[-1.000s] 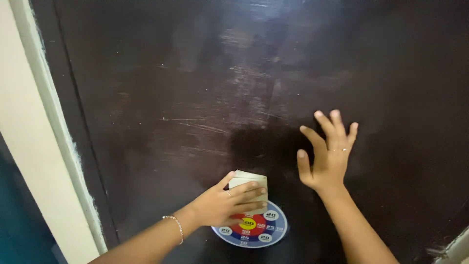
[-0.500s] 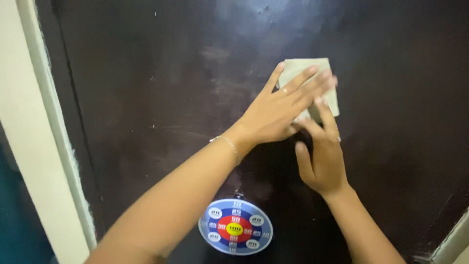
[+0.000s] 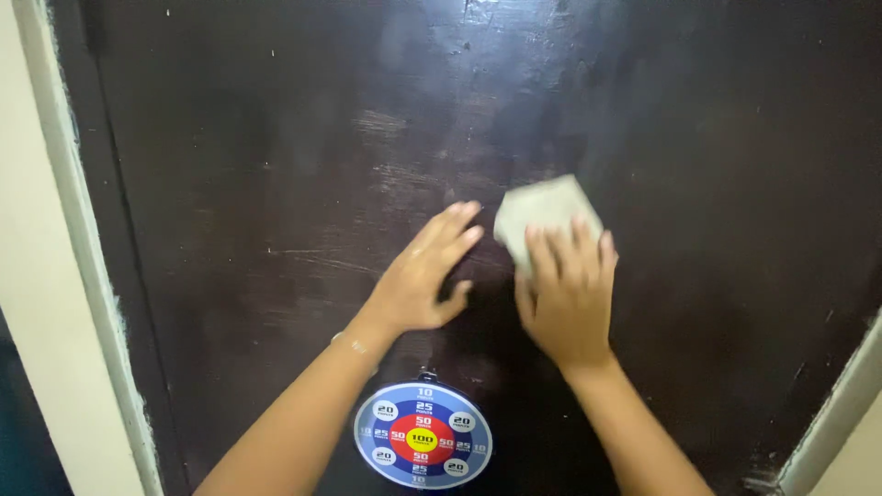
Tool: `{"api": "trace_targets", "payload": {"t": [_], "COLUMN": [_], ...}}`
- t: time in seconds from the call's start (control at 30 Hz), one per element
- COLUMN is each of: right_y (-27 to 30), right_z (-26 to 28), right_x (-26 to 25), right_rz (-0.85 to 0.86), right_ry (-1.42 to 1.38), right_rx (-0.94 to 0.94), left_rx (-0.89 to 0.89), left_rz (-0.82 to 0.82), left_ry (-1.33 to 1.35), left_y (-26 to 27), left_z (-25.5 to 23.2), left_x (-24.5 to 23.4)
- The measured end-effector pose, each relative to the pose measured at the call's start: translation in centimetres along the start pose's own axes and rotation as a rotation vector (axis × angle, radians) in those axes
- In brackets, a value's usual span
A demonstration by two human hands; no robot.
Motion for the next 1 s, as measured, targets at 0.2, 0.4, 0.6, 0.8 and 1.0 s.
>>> {"api": "trace_targets", "payload": {"t": [0.2,0.4,0.6,0.8,1.0], "right_y": [21.4,38.5,27.2,15.6,10.9], "right_z": [-0.3,-4.4,-8.5,-19.9,-25.5], "right_x": [0.0,-1.0,-5.3,-6.0,-6.7], "right_rz": [0.367,0.739,0.546,0.32,0.193], "right_ry": [-0.04,-0.215,0.134,0.162,0.046], "right_rx": [-0.257,-0.449,-0.133,0.347,0.64], "left_rx": [-0.214,-0.216,-0.284,-0.364,-0.321], "left_rz": [0.165,0.357,0.375,0.352,0.383], "left_ry": [-0.422,-0.665,-0.688,-0.64,-0.594], "left_y": [7.2,12.2,13.1,13.0,11.9], "left_z": [1.1,2.3,2.0,0.8,-0.6], "left_x": [-1.9,-1.7,-1.0,-0.6,-2.8]}}
Point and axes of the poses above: each hand's wrist, its own y-axis away from the middle knuckle, its own x-axis out of the palm, z = x × y, the point moved 4 cm from there along -y, towards the middle knuckle, and after that the axes turned 2 degrees about x, right-handed, at the moved point
